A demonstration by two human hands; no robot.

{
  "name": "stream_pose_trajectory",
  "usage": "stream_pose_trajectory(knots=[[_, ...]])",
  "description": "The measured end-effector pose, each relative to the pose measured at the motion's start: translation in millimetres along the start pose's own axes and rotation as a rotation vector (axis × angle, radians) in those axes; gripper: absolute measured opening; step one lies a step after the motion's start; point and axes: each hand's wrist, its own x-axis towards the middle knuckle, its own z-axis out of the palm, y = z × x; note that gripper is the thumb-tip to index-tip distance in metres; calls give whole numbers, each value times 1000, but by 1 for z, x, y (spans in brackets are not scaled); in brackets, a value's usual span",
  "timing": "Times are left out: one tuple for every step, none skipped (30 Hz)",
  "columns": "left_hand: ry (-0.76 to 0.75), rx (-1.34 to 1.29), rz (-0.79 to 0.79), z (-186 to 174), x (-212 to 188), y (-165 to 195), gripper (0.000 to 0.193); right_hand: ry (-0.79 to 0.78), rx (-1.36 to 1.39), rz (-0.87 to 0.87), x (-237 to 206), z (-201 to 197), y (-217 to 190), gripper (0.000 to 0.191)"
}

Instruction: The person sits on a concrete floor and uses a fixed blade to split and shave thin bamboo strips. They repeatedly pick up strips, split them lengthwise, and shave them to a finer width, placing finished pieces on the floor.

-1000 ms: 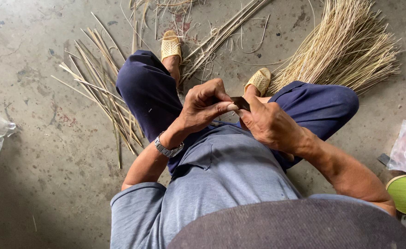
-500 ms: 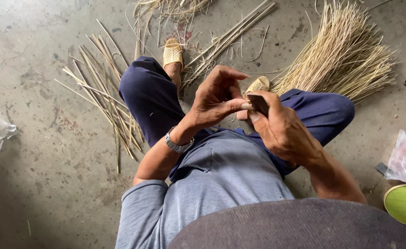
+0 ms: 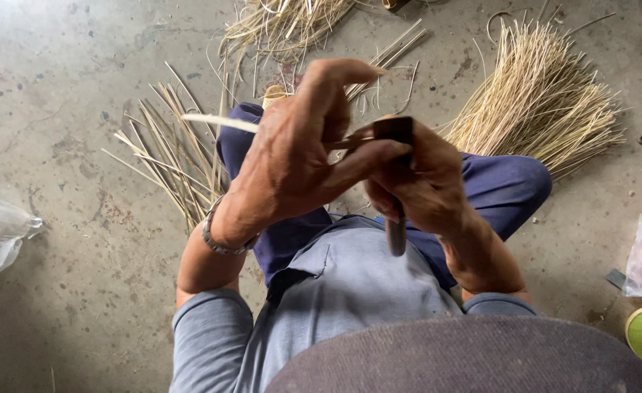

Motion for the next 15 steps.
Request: stream_pose_trajectory(knots=[[11,2,-42,-1,-3,-2,62,-17,77,63,3,-1,7,21],[22,3,-84,-1,-7,-5,58,-32,155,126,6,-2,14,20],[36,1,-139,0,-10,-10,55,-29,187,167,8,-2,23,18],[50,-2,-194,3,-14,-15,52,-26,220,208,10,-2,31,18],[83,-18,-236,8,-18,-20,50,-23,252,251,11,-2,40,17],[115,-35,-280,13,-22,-25,47,-12,293,284,11,-2,49,16],[148,-53,-325,18,-26,-29,45,0,334,317,10,-2,56,16],[166,-62,-349,22,-30,-33,43,11,373,349,9,-3,63,15],[186,-73,-373,26,-33,-37,42,16,416,370,8,-4,69,14],[206,-85,-400,30,-36,-40,41,21,460,392,7,-5,73,13],[210,-85,-418,33,-38,-42,39,26,504,415,6,-6,76,12],[216,-85,-436,34,-39,-44,38,23,505,409,6,-7,79,12],[222,-83,-452,36,-40,-45,37,18,505,402,6,-8,80,11],[223,-57,-444,37,-41,-46,38,14,505,393,6,-8,80,11],[223,-32,-434,37,-41,-46,38,20,445,380,7,-9,80,11]])
